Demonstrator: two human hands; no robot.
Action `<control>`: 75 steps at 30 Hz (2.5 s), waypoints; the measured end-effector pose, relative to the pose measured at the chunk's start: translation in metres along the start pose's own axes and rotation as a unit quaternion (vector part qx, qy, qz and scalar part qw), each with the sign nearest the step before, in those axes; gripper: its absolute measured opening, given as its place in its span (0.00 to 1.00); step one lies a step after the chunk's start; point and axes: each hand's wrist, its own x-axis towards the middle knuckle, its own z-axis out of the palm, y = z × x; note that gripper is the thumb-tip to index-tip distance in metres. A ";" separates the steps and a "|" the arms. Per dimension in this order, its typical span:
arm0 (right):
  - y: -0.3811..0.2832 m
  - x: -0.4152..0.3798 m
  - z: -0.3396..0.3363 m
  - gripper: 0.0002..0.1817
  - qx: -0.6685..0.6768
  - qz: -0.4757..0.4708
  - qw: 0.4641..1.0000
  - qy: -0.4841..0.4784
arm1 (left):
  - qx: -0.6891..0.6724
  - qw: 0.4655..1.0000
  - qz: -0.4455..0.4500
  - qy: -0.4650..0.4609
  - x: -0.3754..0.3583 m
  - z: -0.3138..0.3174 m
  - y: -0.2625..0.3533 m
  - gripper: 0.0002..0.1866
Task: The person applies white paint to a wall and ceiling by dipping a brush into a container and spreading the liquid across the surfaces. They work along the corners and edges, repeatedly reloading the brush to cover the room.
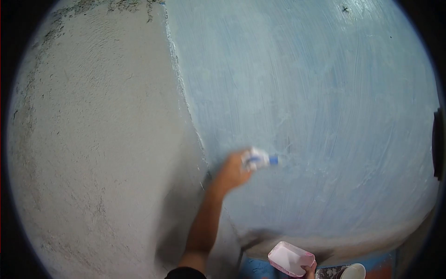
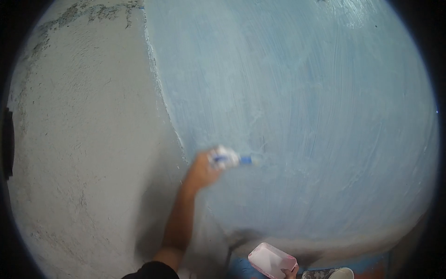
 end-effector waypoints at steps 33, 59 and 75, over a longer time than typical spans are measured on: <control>0.012 0.035 -0.035 0.39 -0.028 -0.052 0.998 -0.030 | 0.060 0.994 0.032 0.085 -0.252 0.209 -0.056 0.20; 0.023 0.016 -0.018 0.33 0.058 -0.077 0.995 -0.012 | 0.271 0.857 0.363 0.247 0.023 0.036 -0.017 0.06; 0.042 0.034 -0.039 0.41 0.067 -0.012 0.997 0.021 | 0.049 0.980 -0.153 -0.116 -0.169 0.112 -0.098 0.15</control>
